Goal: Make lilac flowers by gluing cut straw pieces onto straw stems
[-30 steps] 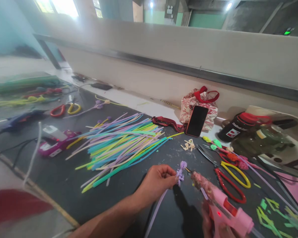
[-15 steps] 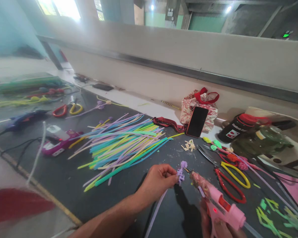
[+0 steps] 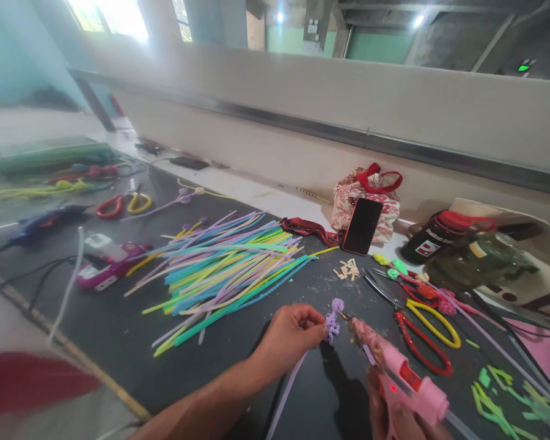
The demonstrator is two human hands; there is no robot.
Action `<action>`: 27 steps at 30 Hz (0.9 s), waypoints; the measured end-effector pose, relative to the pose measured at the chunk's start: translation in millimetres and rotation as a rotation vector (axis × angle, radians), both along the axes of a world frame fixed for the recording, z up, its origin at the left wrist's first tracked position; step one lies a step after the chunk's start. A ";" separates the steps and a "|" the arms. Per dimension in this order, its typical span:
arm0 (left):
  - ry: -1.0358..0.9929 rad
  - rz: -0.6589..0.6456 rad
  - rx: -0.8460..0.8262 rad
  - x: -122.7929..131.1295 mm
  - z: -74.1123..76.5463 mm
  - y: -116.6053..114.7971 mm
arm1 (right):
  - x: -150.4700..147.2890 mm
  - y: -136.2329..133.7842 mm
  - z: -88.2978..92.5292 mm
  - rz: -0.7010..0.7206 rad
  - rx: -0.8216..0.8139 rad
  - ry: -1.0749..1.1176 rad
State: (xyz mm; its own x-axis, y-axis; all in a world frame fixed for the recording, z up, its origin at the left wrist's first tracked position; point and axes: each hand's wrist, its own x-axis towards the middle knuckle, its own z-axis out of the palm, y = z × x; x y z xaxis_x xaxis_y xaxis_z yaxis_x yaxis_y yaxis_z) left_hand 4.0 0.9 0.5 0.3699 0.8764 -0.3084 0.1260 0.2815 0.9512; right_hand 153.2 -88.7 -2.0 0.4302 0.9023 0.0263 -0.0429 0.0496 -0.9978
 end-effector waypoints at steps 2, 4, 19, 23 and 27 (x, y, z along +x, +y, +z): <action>-0.004 -0.002 0.010 -0.1 -0.2 0.3 | -2.2 6.9 1.3 0.003 0.011 0.013; 0.002 -0.010 0.024 -0.5 -0.7 0.6 | -3.6 4.8 1.2 0.008 0.009 0.030; 0.023 -0.029 0.054 -1.9 -9.5 0.8 | -13.2 5.4 5.3 0.011 0.010 -0.021; 0.025 -0.036 0.046 -2.6 -9.7 0.8 | -17.0 3.7 8.6 0.015 0.011 -0.060; 0.035 -0.025 0.037 -2.3 -4.4 0.7 | -19.1 1.3 12.4 0.019 0.015 -0.083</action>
State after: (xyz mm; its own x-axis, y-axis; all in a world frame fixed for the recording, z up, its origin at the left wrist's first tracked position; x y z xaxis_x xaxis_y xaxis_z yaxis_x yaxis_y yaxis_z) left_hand 1.7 1.6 -3.8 0.3813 0.8780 -0.2892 0.1657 0.2429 0.9558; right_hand 134.1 -87.4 10.4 0.4092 0.9094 0.0744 0.0387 0.0642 -0.9972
